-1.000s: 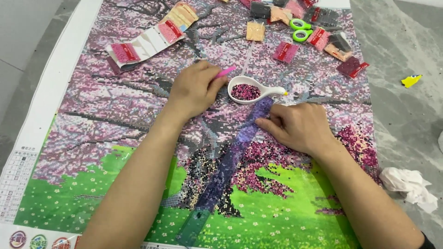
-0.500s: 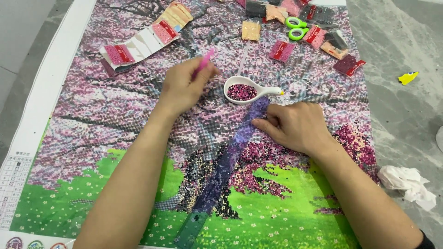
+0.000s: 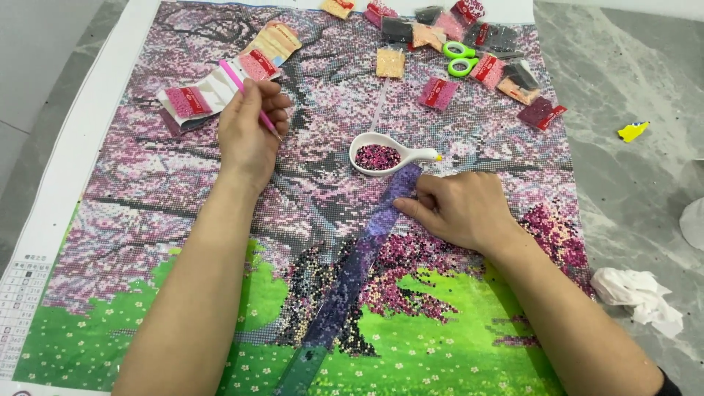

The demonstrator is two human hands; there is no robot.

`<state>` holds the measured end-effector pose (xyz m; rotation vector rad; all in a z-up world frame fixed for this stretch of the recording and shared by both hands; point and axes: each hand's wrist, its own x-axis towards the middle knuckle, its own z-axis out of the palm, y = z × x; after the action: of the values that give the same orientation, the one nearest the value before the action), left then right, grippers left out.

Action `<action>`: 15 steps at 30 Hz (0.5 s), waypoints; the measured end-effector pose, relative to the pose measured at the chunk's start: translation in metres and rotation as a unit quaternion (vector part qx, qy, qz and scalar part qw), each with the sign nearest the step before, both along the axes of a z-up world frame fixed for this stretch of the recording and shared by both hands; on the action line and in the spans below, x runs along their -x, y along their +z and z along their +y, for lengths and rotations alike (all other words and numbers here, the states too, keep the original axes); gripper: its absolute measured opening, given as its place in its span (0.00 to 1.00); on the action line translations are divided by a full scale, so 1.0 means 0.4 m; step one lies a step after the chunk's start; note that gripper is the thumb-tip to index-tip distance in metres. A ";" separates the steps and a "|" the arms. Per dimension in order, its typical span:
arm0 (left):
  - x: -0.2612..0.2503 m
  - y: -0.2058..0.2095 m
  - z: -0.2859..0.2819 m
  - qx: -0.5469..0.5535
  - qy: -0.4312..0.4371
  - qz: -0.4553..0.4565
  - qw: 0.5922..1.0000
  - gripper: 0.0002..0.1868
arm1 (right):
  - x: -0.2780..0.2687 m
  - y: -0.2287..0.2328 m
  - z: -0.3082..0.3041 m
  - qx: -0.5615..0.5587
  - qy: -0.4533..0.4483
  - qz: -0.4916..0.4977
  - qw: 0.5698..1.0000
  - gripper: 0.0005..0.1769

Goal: A person is performing diamond painting, picking up small resin beads with a pen tool and placing them on an adhesive canvas.

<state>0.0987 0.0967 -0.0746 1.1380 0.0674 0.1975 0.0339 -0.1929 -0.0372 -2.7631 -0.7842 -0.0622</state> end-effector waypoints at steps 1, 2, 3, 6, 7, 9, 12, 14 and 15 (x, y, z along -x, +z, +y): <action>-0.001 -0.003 0.000 -0.012 0.000 -0.004 1.000 0.18 | 0.000 0.004 0.002 -0.002 -0.001 0.001 1.000 0.29; -0.004 -0.008 -0.002 -0.012 0.000 -0.004 1.000 0.18 | 0.000 0.006 0.002 -0.001 0.000 0.001 1.000 0.29; -0.007 -0.013 -0.004 -0.035 -0.005 -0.011 0.999 0.17 | 0.000 0.008 0.002 0.002 -0.003 0.004 1.000 0.29; -0.007 -0.021 -0.007 -0.084 -0.008 -0.024 0.996 0.15 | 0.002 0.007 0.003 0.005 -0.005 0.004 1.000 0.29; -0.006 -0.022 -0.009 -0.112 -0.007 -0.031 0.993 0.14 | 0.002 0.005 0.003 0.004 -0.006 -0.001 1.000 0.29; -0.006 -0.022 -0.015 -0.120 0.003 -0.034 0.992 0.14 | 0.003 0.001 0.002 0.001 -0.005 -0.002 1.000 0.29; 0.001 -0.009 -0.022 -0.147 0.020 -0.043 0.988 0.12 | 0.003 0.000 0.004 -0.005 -0.006 -0.005 1.000 0.29; 0.003 -0.005 -0.024 -0.165 0.029 -0.047 0.985 0.11 | 0.003 0.001 0.003 -0.005 -0.007 -0.004 1.000 0.29; 0.002 -0.006 -0.022 -0.181 0.026 -0.054 0.982 0.11 | 0.003 0.001 0.002 -0.005 -0.005 -0.004 1.000 0.29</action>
<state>0.0979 0.0878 -0.0771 1.4859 -0.0361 0.3271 0.0328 -0.1920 -0.0369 -2.7586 -0.7693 -0.0798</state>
